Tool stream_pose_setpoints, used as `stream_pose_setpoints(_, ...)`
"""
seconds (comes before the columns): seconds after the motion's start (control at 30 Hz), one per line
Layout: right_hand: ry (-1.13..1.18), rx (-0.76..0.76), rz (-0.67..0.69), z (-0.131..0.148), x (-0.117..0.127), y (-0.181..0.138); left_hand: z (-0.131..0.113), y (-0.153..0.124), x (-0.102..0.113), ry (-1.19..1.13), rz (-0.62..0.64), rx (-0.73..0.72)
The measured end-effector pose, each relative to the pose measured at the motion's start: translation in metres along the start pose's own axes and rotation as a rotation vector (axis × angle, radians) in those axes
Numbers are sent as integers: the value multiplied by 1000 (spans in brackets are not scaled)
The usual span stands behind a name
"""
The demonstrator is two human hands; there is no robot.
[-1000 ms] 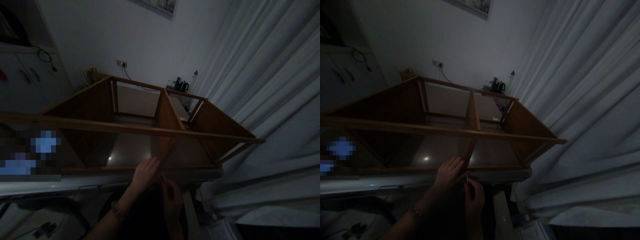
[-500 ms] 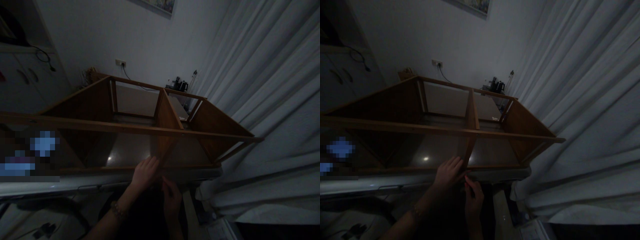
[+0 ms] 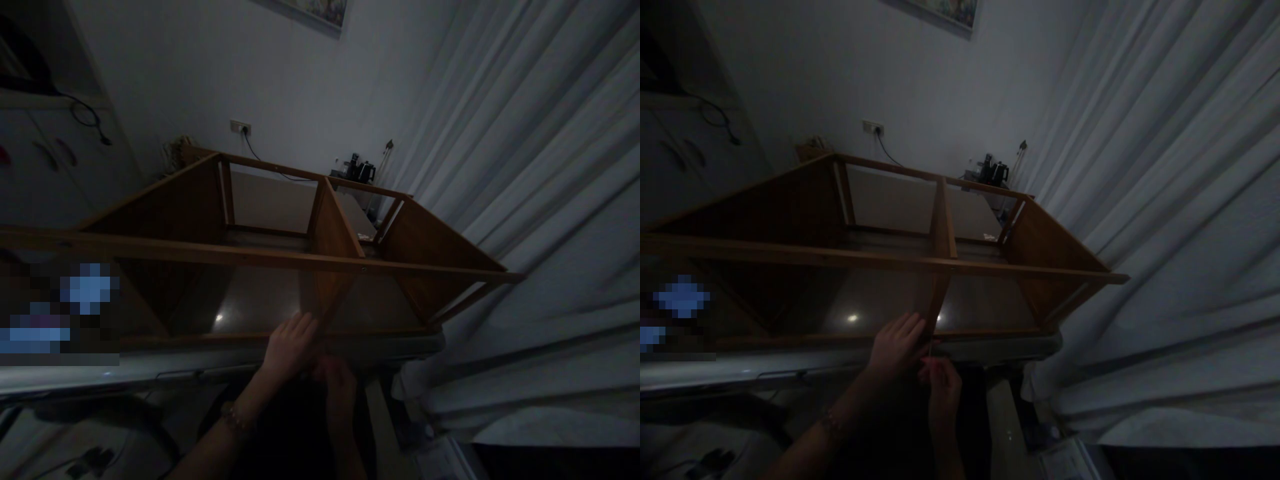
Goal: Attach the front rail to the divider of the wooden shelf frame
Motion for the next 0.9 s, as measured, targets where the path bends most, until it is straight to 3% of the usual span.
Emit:
stream_pose_setpoints(0.3, -87, 104, -97, 3, -17, -1, -2, 4, 7, -23, 45, -1)
stream_pose_setpoints(0.63, -334, 286, 28, 0, -14, -5, 1, -1, -3, -8, 29, -23)
stream_pose_setpoints(0.9, -639, 621, 213, 12, 2, 8, 0, 1, 2, 7, 27, -30)
Point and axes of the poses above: each hand's wrist, its own y-axis towards the middle knuckle, its own x-axis out of the back of the hand, z = x × y, the point moved 1 cm from there along y, towards the middle knuckle, and after that the axes turned 7 degrees about x, right-handed, at the moved point
